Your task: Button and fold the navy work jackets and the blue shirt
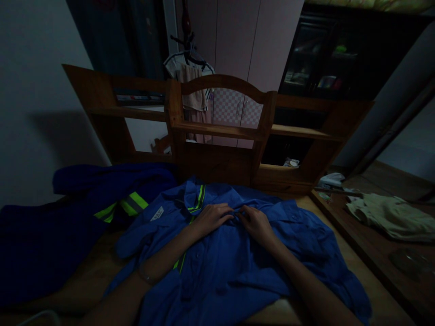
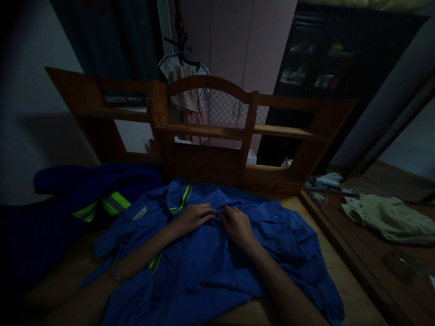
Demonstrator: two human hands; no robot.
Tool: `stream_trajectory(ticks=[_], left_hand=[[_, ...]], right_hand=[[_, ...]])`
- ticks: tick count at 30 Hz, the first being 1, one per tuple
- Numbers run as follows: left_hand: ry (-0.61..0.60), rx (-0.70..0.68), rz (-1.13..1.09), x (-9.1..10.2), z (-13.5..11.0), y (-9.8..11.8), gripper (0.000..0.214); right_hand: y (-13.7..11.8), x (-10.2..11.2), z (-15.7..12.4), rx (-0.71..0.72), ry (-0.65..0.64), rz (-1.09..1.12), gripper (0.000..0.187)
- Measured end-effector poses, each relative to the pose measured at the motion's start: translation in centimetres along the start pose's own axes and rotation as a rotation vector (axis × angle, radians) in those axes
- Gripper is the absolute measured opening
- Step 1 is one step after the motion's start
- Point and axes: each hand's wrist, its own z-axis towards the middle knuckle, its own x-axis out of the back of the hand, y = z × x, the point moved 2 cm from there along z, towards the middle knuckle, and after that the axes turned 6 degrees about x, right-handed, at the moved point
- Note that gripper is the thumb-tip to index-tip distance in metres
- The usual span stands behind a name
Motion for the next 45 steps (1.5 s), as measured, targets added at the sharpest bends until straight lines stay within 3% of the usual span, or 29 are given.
stream_trajectory(ticks=[12,21,31,40,45], left_hand=[[0.035,0.040,-0.079,-0.1,0.2,-0.2,0.020],[0.066,0.145,-0.358,-0.7,0.4,-1.2,0.017],[0.016,0.254,-0.526,-0.6,0.8,-1.2,0.024],[0.002,0.304,-0.628,-0.3,0.8,-0.9,0.026],[0.013,0.302,-0.607,-0.4,0.7,-0.8,0.024]], right_hand=[[0.1,-0.2,0.0,-0.012,0.024,0.020,0.016],[0.1,-0.1,0.0,-0.003,0.011,0.059,0.017],[-0.1,0.8,0.0,0.062,-0.031,0.133,0.015],[-1.1,2.2,-0.4,0.155,-0.071,0.171,0.021],[-1.1,1.8,-0.4,0.146,-0.077,0.116,0.029]])
